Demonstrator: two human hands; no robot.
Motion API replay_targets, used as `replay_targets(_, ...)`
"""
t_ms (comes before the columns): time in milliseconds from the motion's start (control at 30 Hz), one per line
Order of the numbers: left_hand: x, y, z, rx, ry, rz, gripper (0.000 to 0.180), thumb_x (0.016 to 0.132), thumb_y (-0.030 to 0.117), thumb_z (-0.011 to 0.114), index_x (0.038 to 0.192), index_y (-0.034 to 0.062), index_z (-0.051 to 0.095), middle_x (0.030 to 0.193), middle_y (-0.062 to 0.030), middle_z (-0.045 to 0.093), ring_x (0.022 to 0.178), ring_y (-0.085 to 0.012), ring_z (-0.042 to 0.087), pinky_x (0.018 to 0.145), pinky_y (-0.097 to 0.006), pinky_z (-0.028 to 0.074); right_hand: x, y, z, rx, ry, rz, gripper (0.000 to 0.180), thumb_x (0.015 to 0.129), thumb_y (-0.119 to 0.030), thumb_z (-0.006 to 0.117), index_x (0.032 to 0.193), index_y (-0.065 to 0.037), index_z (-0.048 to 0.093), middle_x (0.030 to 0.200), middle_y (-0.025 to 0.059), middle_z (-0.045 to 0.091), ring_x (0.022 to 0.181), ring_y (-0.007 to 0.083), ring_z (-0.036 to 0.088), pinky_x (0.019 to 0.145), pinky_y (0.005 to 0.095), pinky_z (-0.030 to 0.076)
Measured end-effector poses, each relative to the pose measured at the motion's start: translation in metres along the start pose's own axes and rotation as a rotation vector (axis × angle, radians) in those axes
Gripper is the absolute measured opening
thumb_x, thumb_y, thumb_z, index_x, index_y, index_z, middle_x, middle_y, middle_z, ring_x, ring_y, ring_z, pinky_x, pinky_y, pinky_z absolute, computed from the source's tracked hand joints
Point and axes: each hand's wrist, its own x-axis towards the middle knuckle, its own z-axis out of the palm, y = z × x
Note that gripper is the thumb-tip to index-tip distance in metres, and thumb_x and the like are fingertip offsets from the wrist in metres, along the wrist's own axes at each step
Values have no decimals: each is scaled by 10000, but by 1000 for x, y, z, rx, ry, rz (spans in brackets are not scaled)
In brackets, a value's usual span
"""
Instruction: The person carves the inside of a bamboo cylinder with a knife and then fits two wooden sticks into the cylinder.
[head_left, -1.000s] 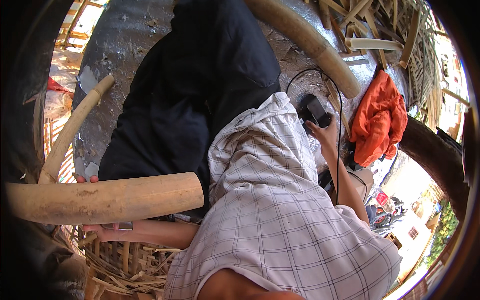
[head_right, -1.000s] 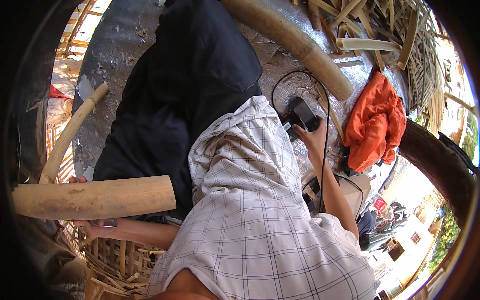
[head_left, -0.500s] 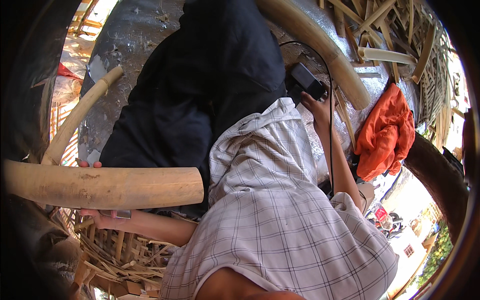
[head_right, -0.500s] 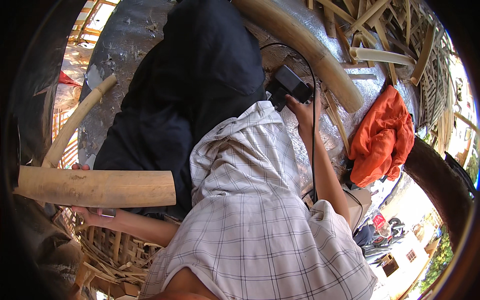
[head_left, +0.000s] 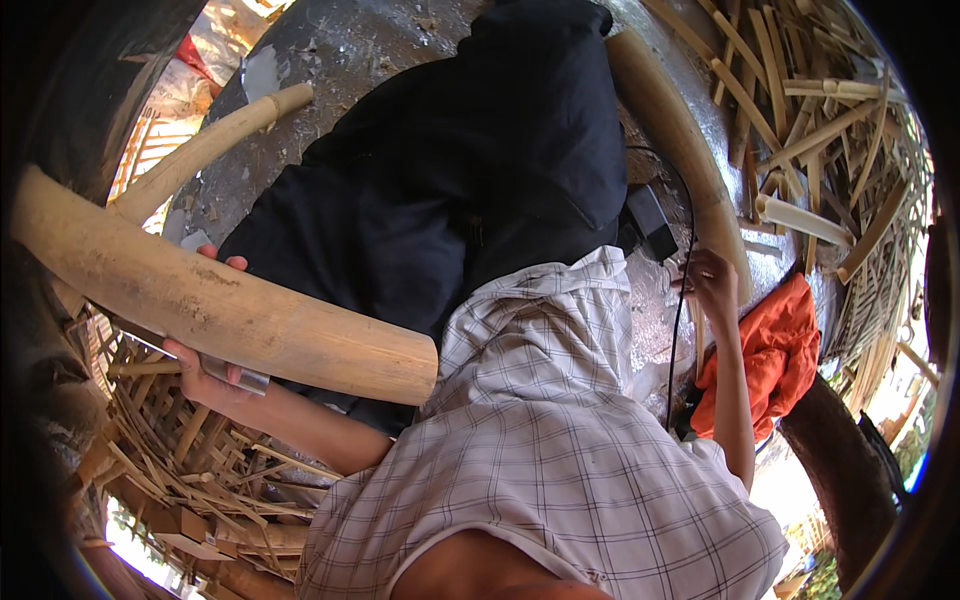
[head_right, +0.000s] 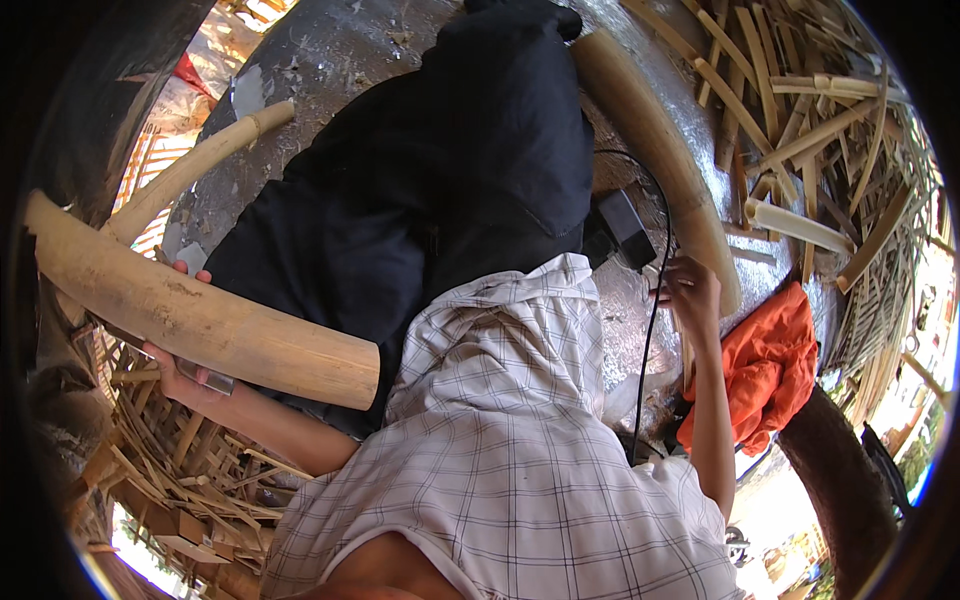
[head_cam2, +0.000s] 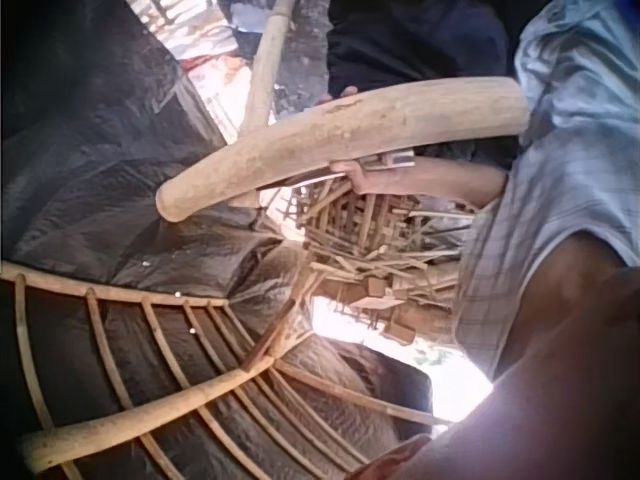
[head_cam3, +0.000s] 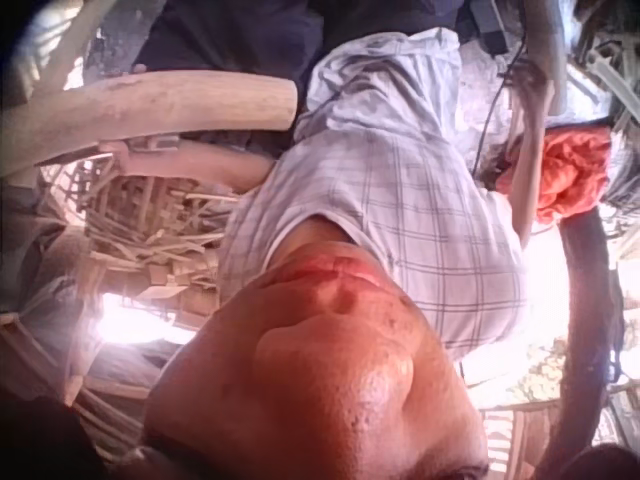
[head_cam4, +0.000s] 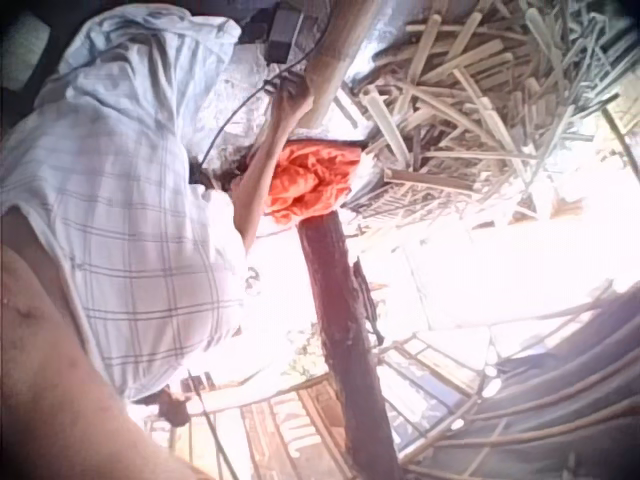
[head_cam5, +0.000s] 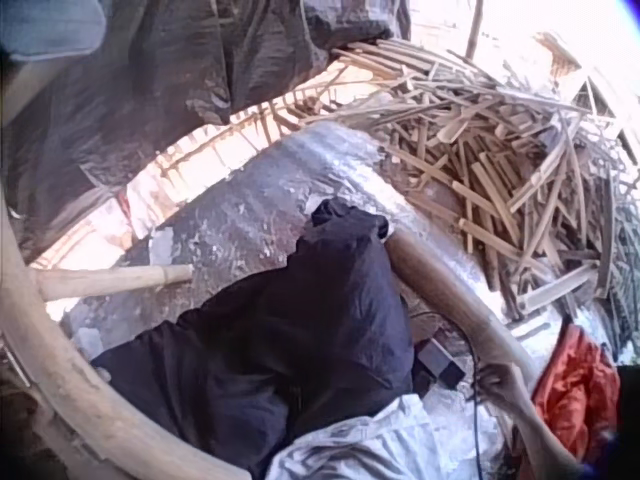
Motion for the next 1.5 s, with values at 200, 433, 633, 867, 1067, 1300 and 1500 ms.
replay_targets(200, -1, 2, 19, -128, 11, -105, 1015, 972, 569, 592, 1562, -112, 124, 1508, -346, 359, 1341, -458, 496, 679, -314, 648, 43, -121, -18, -618, 304, -491, 164, 910, 34, 602, 1053, 17, 680, 890, 146, 742, 783, 159, 754, 674, 311, 605)
replay_targets(433, 6, -1, 58, -274, 51, -142, 869, 965, 372, 674, 1532, -123, 240, 1453, -373, 460, 1270, -471, 592, 432, -193, 532, 12, -309, 168, -79, -341, -951, 264, 943, -40, 686, 1179, 67, 634, 1002, 139, 753, 898, 166, 743, 779, 315, 604)
replay_targets(633, 9, -6, 70, -148, 335, -167, 409, 911, 82, 741, 1244, -58, 549, 913, -147, 691, 545, -166, 645, 342, -265, 465, -57, -364, 306, 163, -1026, -1007, 688, 863, -307, 854, 1338, 51, 508, 1025, 193, 709, 951, 234, 711, 843, 341, 560)
replay_targets(867, 9, 12, 79, -43, 357, -109, 543, 883, 124, 794, 1316, -93, 549, 880, -103, 681, 535, -121, 627, 393, -259, 495, -70, -332, 351, 556, -1237, -710, 711, 842, -221, 869, 1352, 57, 458, 1144, 137, 659, 976, 215, 693, 858, 347, 559)
replay_targets(1067, -5, -6, 63, -92, 330, -98, 415, 866, 139, 812, 1156, -63, 595, 824, -75, 644, 525, -125, 615, 404, -259, 495, -77, -326, 346, 526, -1376, -505, 722, 858, -62, 819, 1421, 35, 378, 1131, 136, 639, 834, 183, 722, 766, 346, 590)
replay_targets(1300, -7, -4, 60, -94, 208, -148, 350, 845, 113, 831, 1069, -38, 607, 785, -60, 638, 501, -132, 616, 414, -260, 507, -76, -318, 342, 509, -1391, -490, 778, 840, -46, 825, 1464, 6, 363, 1151, 135, 633, 866, 206, 721, 774, 369, 595)
replay_targets(1500, 2, 17, 65, 97, 230, -210, 310, 834, 161, 802, 794, 29, 525, 830, -139, 683, 401, -163, 576, 353, -277, 470, -57, -301, 346, 604, -1311, -445, 869, 766, -84, 846, 1482, 5, 362, 1314, 192, 598, 867, 261, 713, 771, 408, 599)
